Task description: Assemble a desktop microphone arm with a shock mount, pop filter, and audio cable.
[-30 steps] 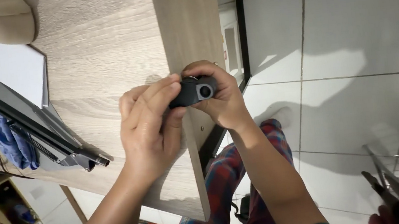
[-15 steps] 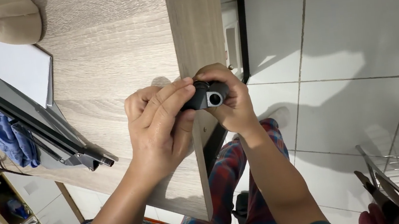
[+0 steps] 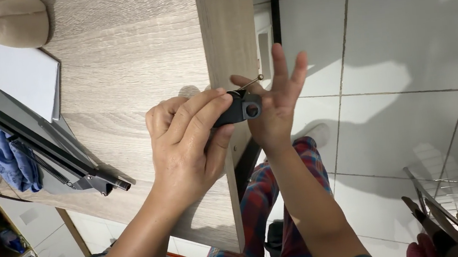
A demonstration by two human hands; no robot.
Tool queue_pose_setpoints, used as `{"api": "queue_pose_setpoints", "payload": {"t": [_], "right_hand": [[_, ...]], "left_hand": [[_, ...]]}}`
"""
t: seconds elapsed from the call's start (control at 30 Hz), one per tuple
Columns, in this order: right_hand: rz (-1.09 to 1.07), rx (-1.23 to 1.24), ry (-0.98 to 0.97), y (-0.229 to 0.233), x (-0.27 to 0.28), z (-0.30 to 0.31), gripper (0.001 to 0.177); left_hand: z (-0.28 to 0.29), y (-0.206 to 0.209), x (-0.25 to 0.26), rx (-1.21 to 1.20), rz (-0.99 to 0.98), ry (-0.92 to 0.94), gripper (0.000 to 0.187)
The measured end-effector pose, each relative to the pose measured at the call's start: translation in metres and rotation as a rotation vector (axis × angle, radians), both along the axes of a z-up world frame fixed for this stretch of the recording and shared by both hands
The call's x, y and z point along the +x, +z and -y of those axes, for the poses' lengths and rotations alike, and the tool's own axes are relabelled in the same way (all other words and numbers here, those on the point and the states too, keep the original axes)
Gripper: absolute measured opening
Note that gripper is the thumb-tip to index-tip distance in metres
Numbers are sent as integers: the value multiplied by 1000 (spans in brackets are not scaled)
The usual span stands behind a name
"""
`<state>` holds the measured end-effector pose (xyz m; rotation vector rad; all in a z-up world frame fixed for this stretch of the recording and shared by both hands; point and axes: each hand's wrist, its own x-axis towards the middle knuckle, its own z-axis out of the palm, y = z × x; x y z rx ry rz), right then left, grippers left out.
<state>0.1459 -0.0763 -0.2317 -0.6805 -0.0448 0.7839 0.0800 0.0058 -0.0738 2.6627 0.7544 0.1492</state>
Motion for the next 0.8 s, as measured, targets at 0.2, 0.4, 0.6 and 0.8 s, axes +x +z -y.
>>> {"api": "queue_pose_setpoints", "payload": {"t": [0.2,0.4,0.6,0.8], "right_hand": [[-581,237,317,-52,-24,17,73],[-560,290,85,-89,-41,25,17],[-716,623,283,-38,-18,15,28],[-660,471,374,-44,-10,12,60]], "left_hand": [[-1,-1,-3,-9,13,-2,39],[0,0,-4,-24,30,14,36],[1,0,-6,-5,38,4,35],[0,2,-6,-21,53,-2,34]]}}
